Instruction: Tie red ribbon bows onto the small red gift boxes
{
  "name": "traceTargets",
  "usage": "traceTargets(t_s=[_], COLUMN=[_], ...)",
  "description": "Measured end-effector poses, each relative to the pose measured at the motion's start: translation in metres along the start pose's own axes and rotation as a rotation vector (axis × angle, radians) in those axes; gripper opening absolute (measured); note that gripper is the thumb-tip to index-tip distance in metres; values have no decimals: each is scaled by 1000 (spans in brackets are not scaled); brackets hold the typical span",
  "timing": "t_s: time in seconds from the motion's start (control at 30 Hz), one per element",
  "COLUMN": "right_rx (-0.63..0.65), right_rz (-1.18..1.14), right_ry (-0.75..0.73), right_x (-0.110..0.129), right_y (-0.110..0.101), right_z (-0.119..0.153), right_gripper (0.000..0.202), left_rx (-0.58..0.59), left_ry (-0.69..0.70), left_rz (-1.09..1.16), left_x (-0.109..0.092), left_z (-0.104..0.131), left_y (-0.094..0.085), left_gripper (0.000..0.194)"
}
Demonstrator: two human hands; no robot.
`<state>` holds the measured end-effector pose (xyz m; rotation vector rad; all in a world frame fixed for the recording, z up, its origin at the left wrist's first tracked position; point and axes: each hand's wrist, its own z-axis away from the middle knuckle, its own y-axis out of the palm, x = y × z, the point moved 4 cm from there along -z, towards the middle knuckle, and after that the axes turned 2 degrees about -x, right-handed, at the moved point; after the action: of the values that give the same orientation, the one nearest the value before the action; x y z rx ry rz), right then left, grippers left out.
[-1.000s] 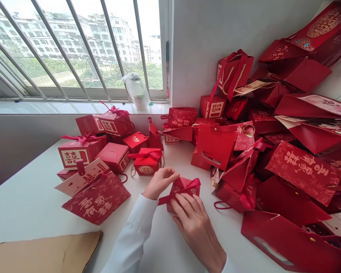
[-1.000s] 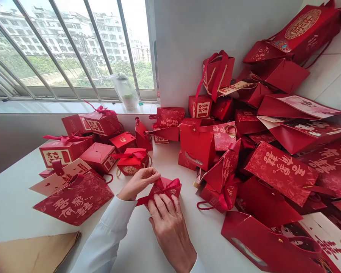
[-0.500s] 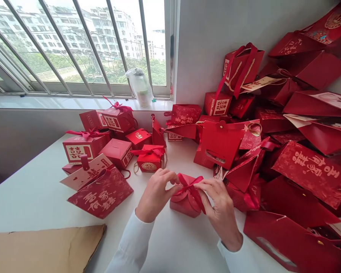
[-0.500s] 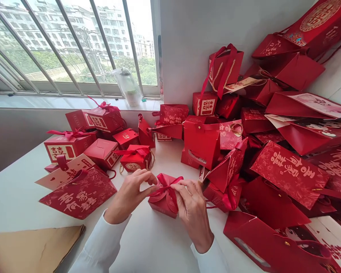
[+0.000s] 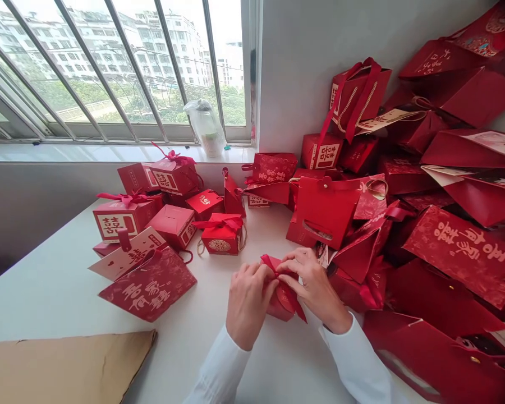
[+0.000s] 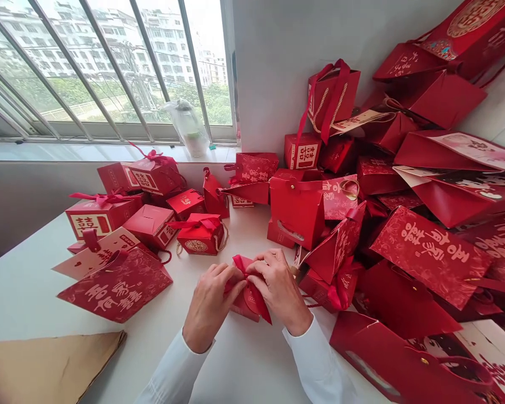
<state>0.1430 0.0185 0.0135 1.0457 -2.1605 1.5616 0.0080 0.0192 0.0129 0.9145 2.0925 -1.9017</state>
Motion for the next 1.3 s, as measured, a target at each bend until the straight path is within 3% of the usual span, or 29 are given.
traceTargets(t_s=[0.23,0.3,0.47,0.57,0.9,1.13,1.3], right_rx=[-48,-64,-100,-121,-102,-104,-161], right_rz=[-29,-45,-101,-120,-158,-159,-178], right_ry=[8,32,105,160,234,304,287], right_x=[-4,-6,-8,-10,-11,-11,-12], right_y=[4,5,9,12,10,13,16], right_z=[0,1,3,5,7,6,8], right_gripper=[11,10,12,13,11,15,14], left_rx=[-66,-112,-283,-328,-307,-396,-324], left_ry=[7,103,493,602,474,667,688], left_rz=[-88,-145,-311,-303,-152,-237,-198], left_x=[2,2,4,8,4,5,7], left_z=[-2,-3,-1,-1,-7,-4,-2], left_y=[0,-1,-2,-3,-1,-2,-4], left_gripper=[16,18,19,20,18,19,19])
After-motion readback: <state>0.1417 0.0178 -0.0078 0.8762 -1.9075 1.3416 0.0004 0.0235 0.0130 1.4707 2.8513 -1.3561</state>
